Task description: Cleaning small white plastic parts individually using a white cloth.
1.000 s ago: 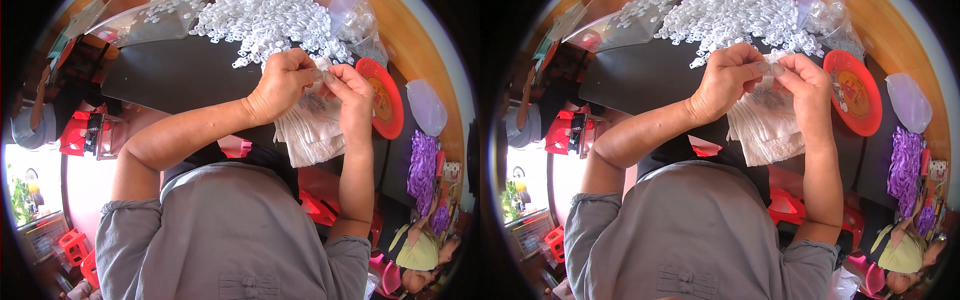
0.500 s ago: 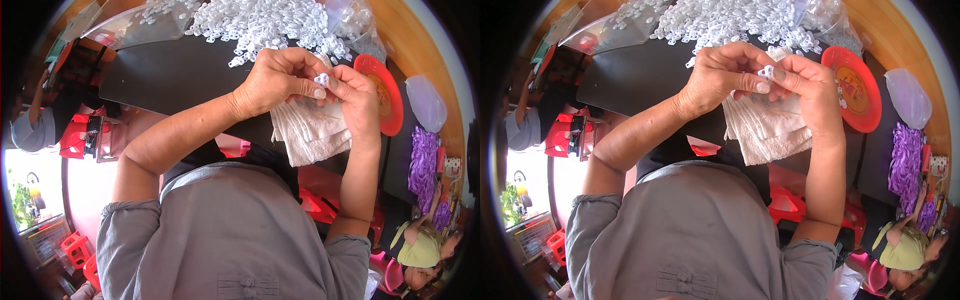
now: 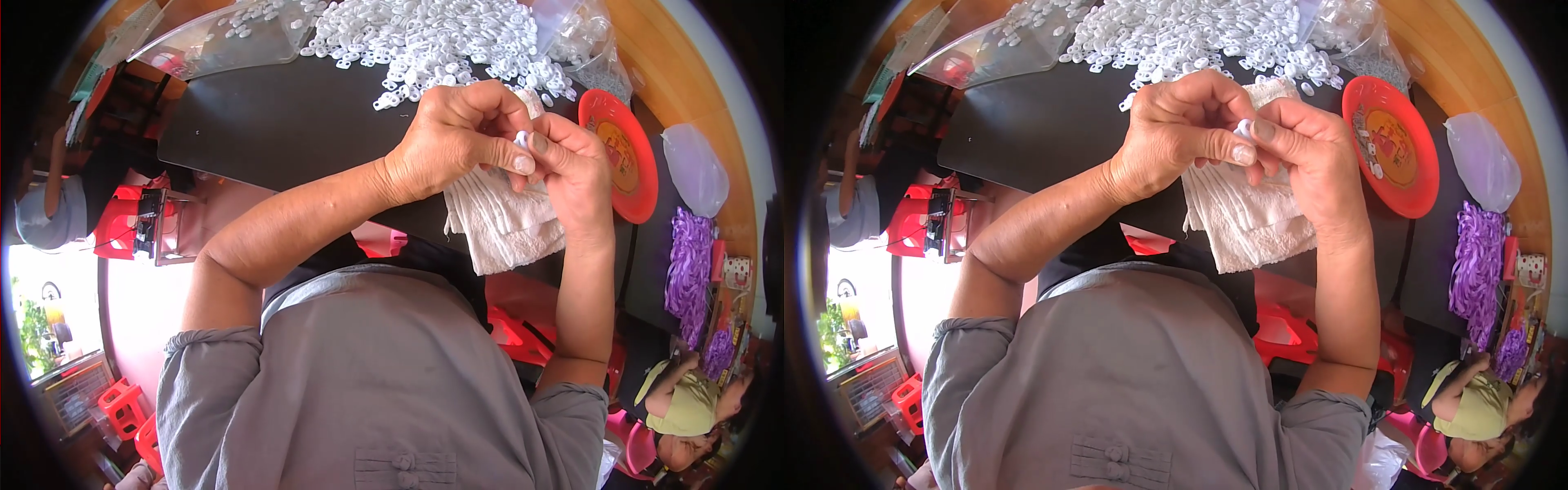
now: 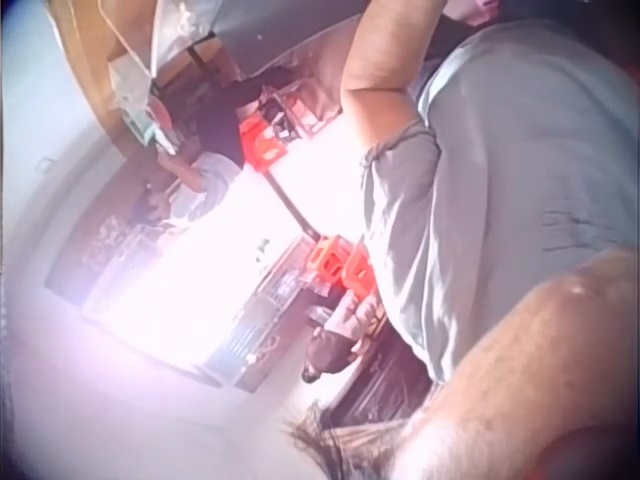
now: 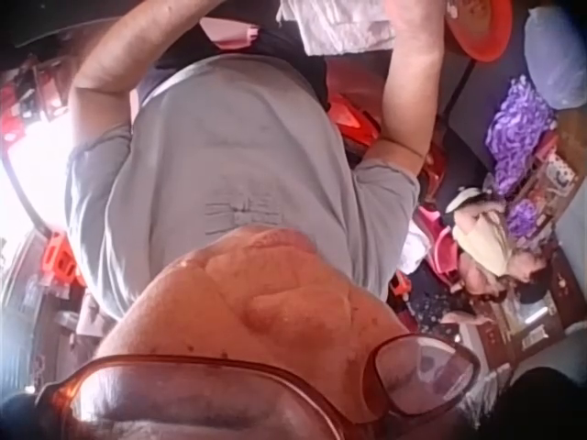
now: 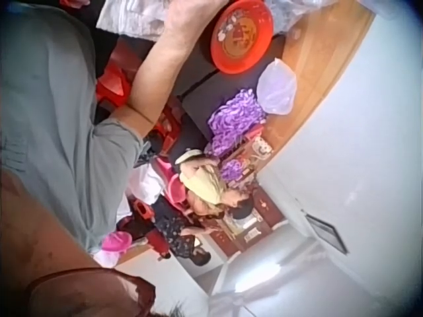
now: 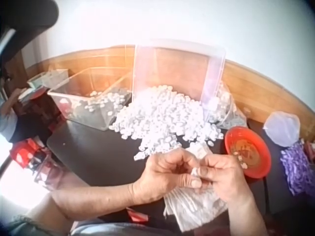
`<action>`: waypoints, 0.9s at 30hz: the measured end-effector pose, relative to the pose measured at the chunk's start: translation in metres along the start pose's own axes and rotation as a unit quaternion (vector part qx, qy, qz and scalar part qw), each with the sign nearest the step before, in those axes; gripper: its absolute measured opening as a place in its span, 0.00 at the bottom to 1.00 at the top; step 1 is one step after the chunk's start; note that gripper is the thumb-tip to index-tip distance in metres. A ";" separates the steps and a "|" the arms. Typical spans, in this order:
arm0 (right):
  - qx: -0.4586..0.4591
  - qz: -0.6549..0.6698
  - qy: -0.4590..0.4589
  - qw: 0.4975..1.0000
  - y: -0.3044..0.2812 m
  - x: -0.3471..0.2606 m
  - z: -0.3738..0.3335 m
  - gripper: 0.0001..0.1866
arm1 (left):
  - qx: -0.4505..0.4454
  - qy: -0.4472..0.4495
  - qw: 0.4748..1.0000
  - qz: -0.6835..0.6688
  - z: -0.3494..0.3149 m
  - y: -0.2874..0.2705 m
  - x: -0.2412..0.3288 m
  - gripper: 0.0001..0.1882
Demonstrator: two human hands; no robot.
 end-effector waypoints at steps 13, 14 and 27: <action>-0.023 0.076 -0.046 0.996 0.014 -0.003 0.000 0.11 | -0.028 0.046 0.993 -0.108 0.000 0.003 0.004 0.13; -0.024 0.080 -0.054 0.995 0.014 -0.004 0.000 0.10 | -0.027 0.044 0.993 -0.108 0.001 0.003 0.003 0.13; -0.024 0.076 -0.054 0.995 0.013 -0.002 0.003 0.12 | -0.014 0.045 0.994 -0.102 0.005 0.001 0.005 0.11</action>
Point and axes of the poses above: each hand's wrist, its own z-axis towards the middle knuckle, its own y-axis out of the palm, x = y × z, the point moved 8 cm from there along z, towards the middle knuckle, and after that the axes turned 1 degree about -z, right-handed, at the moved point
